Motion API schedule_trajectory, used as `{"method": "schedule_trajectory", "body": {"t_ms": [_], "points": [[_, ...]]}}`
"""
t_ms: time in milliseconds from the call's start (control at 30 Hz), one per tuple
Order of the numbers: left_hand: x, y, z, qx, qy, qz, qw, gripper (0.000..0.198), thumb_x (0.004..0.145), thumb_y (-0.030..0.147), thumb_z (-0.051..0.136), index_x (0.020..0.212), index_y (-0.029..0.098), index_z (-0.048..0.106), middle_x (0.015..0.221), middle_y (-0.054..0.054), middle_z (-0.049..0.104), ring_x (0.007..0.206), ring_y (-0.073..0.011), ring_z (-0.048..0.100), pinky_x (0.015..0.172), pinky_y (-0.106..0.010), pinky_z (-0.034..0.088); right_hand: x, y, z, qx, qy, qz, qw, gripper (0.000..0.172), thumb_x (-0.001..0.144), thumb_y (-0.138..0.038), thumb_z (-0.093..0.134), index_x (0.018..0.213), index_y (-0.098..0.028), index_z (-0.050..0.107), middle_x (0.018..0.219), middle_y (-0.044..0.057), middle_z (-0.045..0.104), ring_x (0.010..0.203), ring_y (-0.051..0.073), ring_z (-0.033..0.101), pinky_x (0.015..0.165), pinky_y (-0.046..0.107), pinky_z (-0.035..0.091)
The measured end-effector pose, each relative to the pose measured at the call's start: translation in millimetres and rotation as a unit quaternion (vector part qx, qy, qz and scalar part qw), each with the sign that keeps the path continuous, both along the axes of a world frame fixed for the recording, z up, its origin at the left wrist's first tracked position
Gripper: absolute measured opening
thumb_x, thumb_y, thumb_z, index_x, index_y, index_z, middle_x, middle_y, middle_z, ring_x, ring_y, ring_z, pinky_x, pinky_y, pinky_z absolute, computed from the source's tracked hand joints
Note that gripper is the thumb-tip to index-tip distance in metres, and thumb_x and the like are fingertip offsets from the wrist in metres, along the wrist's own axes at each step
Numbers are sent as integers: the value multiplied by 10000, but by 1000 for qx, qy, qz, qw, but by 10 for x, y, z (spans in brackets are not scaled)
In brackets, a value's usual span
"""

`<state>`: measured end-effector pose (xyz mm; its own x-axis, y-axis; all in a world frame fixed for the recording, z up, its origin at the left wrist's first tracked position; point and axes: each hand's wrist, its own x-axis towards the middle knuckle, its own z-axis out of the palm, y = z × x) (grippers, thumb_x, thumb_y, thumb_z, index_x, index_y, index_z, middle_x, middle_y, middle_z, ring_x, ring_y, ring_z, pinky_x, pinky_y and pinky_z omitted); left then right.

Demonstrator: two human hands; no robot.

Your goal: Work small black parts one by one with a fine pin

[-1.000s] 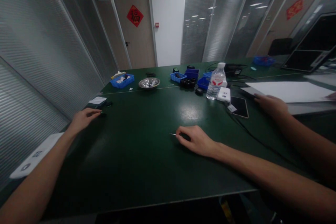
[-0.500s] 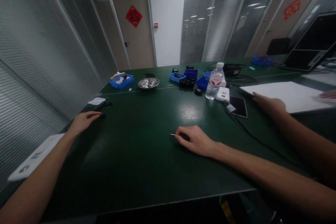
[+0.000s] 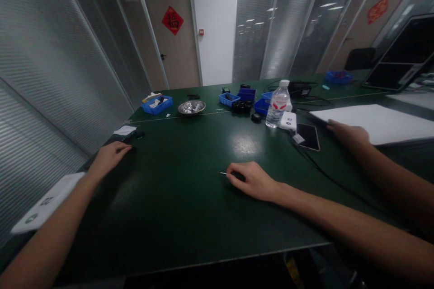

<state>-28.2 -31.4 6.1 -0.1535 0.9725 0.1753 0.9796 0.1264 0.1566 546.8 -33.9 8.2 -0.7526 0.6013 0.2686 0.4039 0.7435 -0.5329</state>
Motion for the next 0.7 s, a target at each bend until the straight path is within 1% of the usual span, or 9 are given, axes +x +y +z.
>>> {"method": "schedule_trajectory", "body": {"t_ms": [67, 167, 267, 367, 433, 567, 700], "points": [[1, 9, -11, -1, 19, -22, 1000, 492, 960, 434, 439, 1186, 115, 738, 1291, -145, 675, 1152, -298, 637, 1061, -396, 454, -2, 1, 1, -3, -2, 1, 1000, 231, 1028, -360, 522, 1058, -188, 674, 827, 1, 663, 657, 109, 558, 629, 247, 390], [-1, 27, -22, -5, 41, -33, 999, 494, 962, 414, 427, 1201, 105, 730, 1242, -164, 688, 1110, -310, 647, 1029, -414, 469, 1, -2, 17, -7, -5, -1, 1000, 244, 1029, -368, 521, 1060, -185, 679, 828, 6, 668, 655, 111, 561, 625, 248, 393], [18, 28, -16, -6, 54, -25, 998, 495, 973, 411, 408, 1227, 116, 713, 1260, -164, 686, 1117, -314, 642, 1014, -424, 474, 6, -7, 34, -12, -7, 0, 1000, 245, 1031, -366, 519, 1065, -183, 679, 832, 11, 673, 653, 114, 566, 620, 249, 398], [53, -2, 8, -11, 63, -16, 998, 505, 992, 426, 387, 1297, 138, 668, 1321, -147, 669, 1159, -308, 631, 1029, -425, 463, 8, -9, 44, -15, -4, 5, 1000, 234, 1031, -359, 520, 1060, -187, 677, 840, 12, 677, 661, 117, 578, 623, 247, 409], [76, -28, 28, -21, 71, -14, 997, 502, 999, 429, 381, 1331, 157, 641, 1324, -137, 671, 1157, -306, 638, 1022, -426, 467, 8, -9, 47, -13, -3, 5, 1000, 232, 1031, -358, 519, 1057, -189, 677, 836, 11, 678, 660, 117, 581, 623, 247, 412], [116, -51, 59, -57, 93, -13, 994, 500, 992, 399, 377, 1374, 175, 608, 1275, -168, 681, 1094, -338, 663, 944, -457, 501, 10, -9, 54, -12, -9, 6, 1000, 229, 1028, -354, 524, 1061, -187, 676, 837, 11, 680, 662, 117, 583, 626, 246, 414], [161, -47, 68, -92, 100, -9, 991, 547, 980, 380, 392, 1471, 170, 507, 1177, -196, 699, 996, -344, 693, 885, -469, 527, 14, -5, 52, -17, -10, 15, 1000, 228, 1031, -351, 516, 1068, -187, 669, 860, 16, 684, 679, 118, 587, 642, 245, 422]]}}
